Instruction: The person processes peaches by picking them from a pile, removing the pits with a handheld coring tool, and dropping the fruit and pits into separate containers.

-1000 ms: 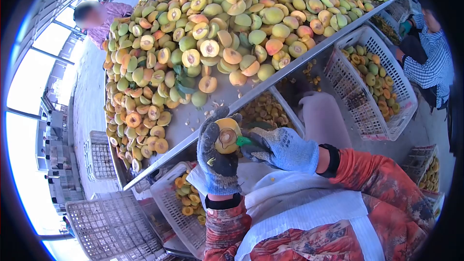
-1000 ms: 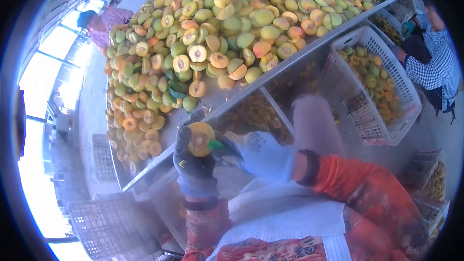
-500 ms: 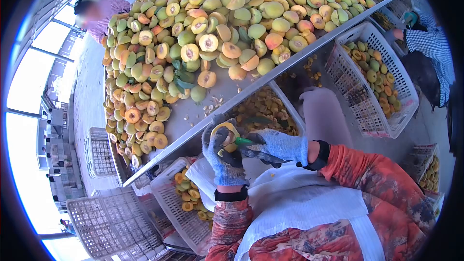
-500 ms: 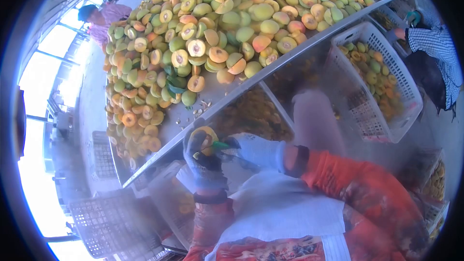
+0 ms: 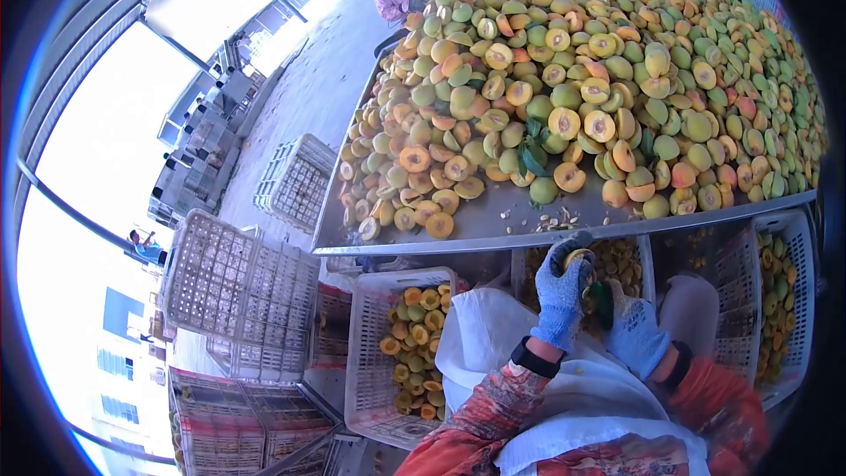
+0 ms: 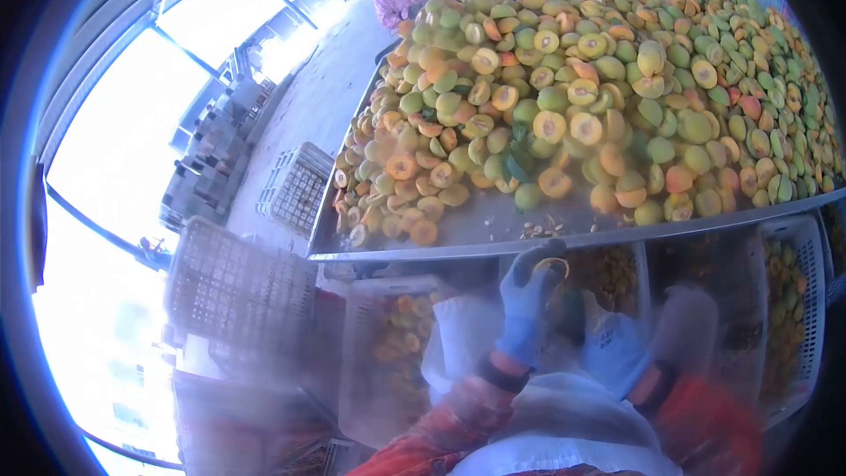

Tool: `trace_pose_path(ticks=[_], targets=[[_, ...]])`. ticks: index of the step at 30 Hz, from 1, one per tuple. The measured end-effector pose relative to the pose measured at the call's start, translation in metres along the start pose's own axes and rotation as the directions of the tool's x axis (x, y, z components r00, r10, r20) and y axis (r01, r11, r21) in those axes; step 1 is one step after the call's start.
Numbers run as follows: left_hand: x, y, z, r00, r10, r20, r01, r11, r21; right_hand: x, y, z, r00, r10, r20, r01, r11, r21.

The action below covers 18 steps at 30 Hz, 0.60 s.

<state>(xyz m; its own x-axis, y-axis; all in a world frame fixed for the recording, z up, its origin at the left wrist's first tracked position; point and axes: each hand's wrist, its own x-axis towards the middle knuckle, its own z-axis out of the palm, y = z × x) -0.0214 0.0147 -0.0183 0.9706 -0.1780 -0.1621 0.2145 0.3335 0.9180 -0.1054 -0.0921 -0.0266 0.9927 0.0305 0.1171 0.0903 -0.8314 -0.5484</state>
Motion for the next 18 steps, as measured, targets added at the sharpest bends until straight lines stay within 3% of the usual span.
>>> trace_pose_path(ticks=[2,4,5,6,8,10,11,13,14,16,18], targets=[[-0.002,0.002,-0.002,0.999,0.052,0.012,-0.053,0.994,0.093,0.000,-0.004,0.002,0.998,0.058,0.026,-0.060,0.994,0.088],[-0.002,0.000,-0.004,0.997,0.068,0.027,-0.070,0.995,0.069,0.001,-0.006,0.001,0.999,0.033,-0.024,-0.026,0.962,0.271],[-0.002,-0.001,-0.006,0.995,0.089,0.042,-0.091,0.995,0.038,0.001,0.003,0.001,0.999,0.037,-0.024,-0.029,0.962,0.273],[0.000,-0.004,-0.007,0.995,0.090,0.044,-0.091,0.995,0.037,0.000,0.018,0.001,1.000,0.005,0.021,-0.008,0.984,0.177],[0.001,-0.007,-0.009,0.992,-0.090,0.092,0.083,0.994,0.076,0.004,0.025,-0.006,0.997,-0.026,0.070,0.020,0.997,0.080],[-0.002,-0.005,-0.004,0.996,-0.078,0.040,0.073,0.991,0.111,0.006,0.016,-0.022,0.972,0.045,0.229,-0.045,0.999,-0.005],[-0.003,-0.003,0.000,0.998,-0.063,-0.014,0.064,0.987,0.146,0.004,0.016,-0.014,0.972,0.046,0.229,-0.044,0.999,-0.013],[-0.007,-0.001,0.005,1.000,-0.005,-0.024,0.008,0.994,0.113,-0.001,0.016,0.011,0.976,-0.172,-0.136,0.204,0.940,0.275],[-0.010,-0.002,0.005,0.998,0.048,-0.040,-0.044,0.995,0.094,0.000,0.009,0.007,0.976,-0.172,-0.134,0.203,0.939,0.277],[-0.003,-0.016,-0.003,0.994,0.112,0.007,-0.112,0.983,0.143,0.001,-0.007,-0.012,0.960,0.037,0.277,-0.219,0.717,0.662],[-0.001,-0.017,-0.005,0.983,0.176,0.058,-0.184,0.966,0.181,0.004,0.004,-0.024,0.938,0.016,0.345,-0.274,0.645,0.713]])
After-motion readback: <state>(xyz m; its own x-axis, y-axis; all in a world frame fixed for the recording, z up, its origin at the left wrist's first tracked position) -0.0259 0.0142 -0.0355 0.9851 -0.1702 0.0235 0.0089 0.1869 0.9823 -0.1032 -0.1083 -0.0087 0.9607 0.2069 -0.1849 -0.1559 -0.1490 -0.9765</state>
